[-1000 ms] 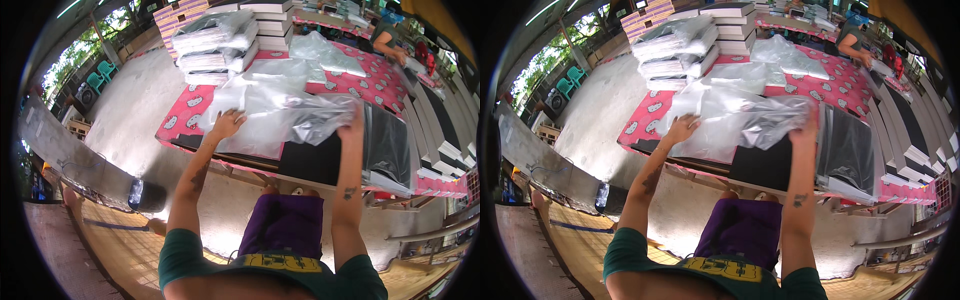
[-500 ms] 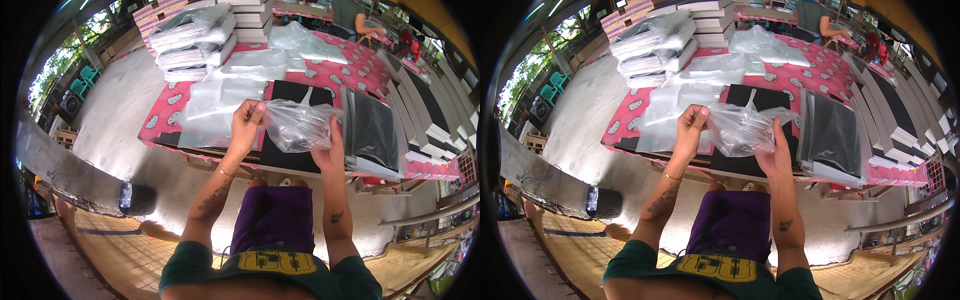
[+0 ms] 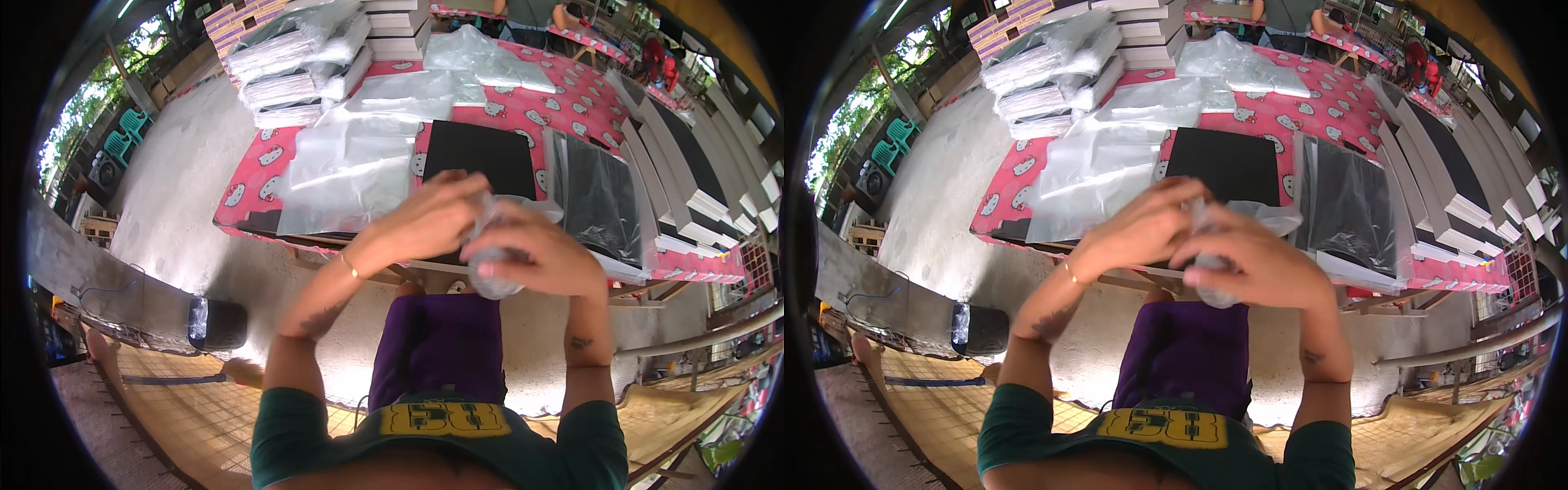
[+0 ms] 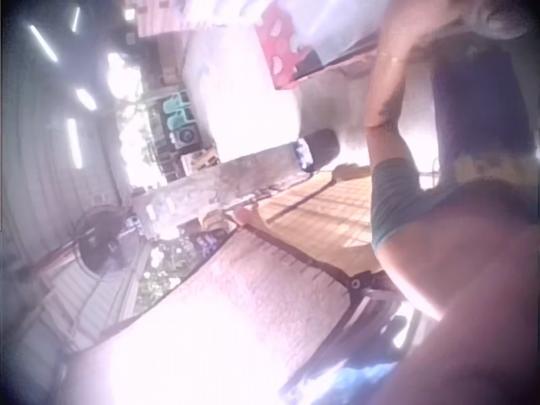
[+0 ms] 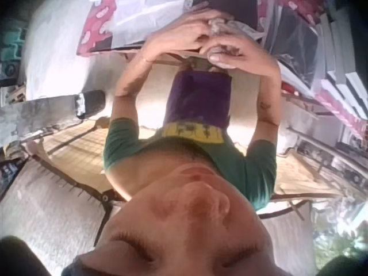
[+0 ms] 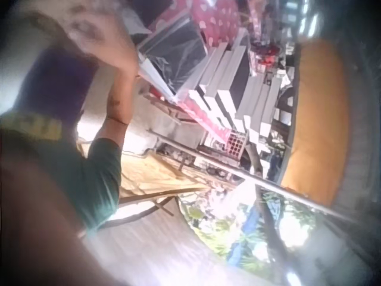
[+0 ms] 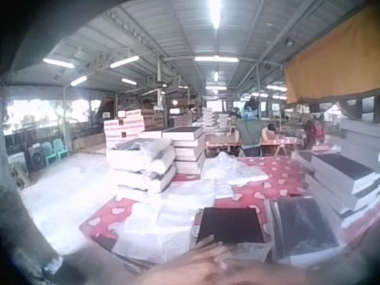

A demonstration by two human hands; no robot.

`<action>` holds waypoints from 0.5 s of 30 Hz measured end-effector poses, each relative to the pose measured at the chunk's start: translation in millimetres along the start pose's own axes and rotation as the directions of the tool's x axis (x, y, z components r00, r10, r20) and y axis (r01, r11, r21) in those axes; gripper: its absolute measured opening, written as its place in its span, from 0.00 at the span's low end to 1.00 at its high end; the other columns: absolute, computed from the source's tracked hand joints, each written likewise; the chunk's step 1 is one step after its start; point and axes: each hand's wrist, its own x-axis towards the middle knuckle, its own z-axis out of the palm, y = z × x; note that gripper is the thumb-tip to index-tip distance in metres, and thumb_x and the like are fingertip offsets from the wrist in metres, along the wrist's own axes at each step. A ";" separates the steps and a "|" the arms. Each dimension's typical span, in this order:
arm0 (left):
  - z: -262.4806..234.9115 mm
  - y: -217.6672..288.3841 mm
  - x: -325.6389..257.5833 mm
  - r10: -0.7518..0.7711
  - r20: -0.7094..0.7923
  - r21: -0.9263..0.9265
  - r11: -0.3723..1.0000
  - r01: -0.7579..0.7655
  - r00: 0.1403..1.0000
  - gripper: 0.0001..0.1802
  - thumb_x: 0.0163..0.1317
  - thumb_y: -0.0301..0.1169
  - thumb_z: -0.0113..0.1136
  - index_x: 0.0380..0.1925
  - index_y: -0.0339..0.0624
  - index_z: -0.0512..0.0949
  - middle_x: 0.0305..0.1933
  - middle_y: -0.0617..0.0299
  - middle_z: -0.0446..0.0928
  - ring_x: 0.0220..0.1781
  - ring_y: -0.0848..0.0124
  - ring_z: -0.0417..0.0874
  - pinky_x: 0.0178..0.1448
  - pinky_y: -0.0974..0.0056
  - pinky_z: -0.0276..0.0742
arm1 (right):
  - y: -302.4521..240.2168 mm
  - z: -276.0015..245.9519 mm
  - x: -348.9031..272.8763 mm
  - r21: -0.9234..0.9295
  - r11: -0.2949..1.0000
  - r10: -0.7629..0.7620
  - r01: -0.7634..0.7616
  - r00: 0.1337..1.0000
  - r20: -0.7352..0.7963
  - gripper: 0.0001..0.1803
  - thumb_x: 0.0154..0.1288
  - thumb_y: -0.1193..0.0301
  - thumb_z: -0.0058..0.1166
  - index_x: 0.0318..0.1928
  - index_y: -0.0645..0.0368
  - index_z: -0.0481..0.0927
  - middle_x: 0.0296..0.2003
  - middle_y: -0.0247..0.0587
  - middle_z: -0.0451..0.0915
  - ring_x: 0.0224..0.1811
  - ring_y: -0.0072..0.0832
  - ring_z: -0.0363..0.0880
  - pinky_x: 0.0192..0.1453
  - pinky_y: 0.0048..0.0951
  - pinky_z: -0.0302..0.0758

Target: The person puts black rectangular items into clear plastic bags by hand and stacks them on a table.

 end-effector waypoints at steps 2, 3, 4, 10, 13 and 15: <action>-3.3 -14.4 -4.8 -0.358 -0.014 0.208 0.912 0.353 0.934 0.21 0.46 0.20 0.56 0.45 0.32 0.75 0.53 0.40 0.70 0.40 0.44 0.79 0.43 0.51 0.78 | 9.0 -10.8 -12.4 -0.427 0.781 0.336 -0.456 0.883 -0.328 0.18 0.64 0.57 0.55 0.41 0.59 0.83 0.36 0.44 0.75 0.35 0.39 0.78 0.36 0.34 0.72; -9.1 -17.1 -9.8 -0.475 -0.124 0.211 0.845 0.491 0.871 0.19 0.50 0.21 0.54 0.45 0.29 0.73 0.50 0.37 0.70 0.39 0.42 0.78 0.43 0.49 0.78 | 16.7 -16.5 -25.5 -0.519 0.533 0.411 -0.668 0.741 -0.531 0.20 0.64 0.55 0.54 0.41 0.59 0.83 0.37 0.47 0.75 0.35 0.43 0.79 0.37 0.37 0.73; -14.4 -19.6 -15.8 -0.512 -0.192 0.209 0.812 0.544 0.837 0.20 0.53 0.23 0.54 0.47 0.27 0.72 0.49 0.35 0.70 0.37 0.41 0.78 0.42 0.48 0.78 | 24.2 -22.9 -41.1 -0.472 0.563 0.443 -0.679 0.729 -0.521 0.21 0.64 0.53 0.54 0.40 0.60 0.83 0.39 0.49 0.75 0.34 0.46 0.79 0.37 0.39 0.73; -23.2 -26.2 -57.5 -0.012 -0.221 -0.167 0.986 -0.026 0.975 0.31 0.58 0.40 0.60 0.54 0.26 0.69 0.42 0.42 0.74 0.35 0.49 0.81 0.38 0.50 0.79 | 65.6 -23.3 -118.0 -0.267 0.787 0.490 -0.555 0.827 -0.274 0.25 0.62 0.49 0.54 0.31 0.62 0.81 0.41 0.50 0.79 0.33 0.46 0.80 0.39 0.43 0.73; -15.3 -3.2 -79.3 -0.316 -0.004 -0.992 0.122 0.036 0.949 0.30 0.56 0.47 0.64 0.46 0.31 0.72 0.37 0.53 0.76 0.33 0.59 0.81 0.36 0.57 0.78 | 95.0 2.1 -117.8 0.533 0.846 0.222 0.029 0.889 -0.401 0.23 0.65 0.50 0.52 0.31 0.59 0.80 0.35 0.41 0.80 0.32 0.36 0.79 0.38 0.37 0.73; -19.3 25.8 -46.6 -0.177 0.266 -0.705 0.634 0.317 0.947 0.23 0.56 0.45 0.66 0.39 0.36 0.74 0.36 0.61 0.78 0.26 0.66 0.79 0.34 0.63 0.76 | 78.3 14.0 -111.0 0.881 0.336 0.393 0.332 0.801 -0.452 0.19 0.67 0.53 0.51 0.36 0.57 0.78 0.33 0.36 0.79 0.31 0.28 0.76 0.37 0.28 0.71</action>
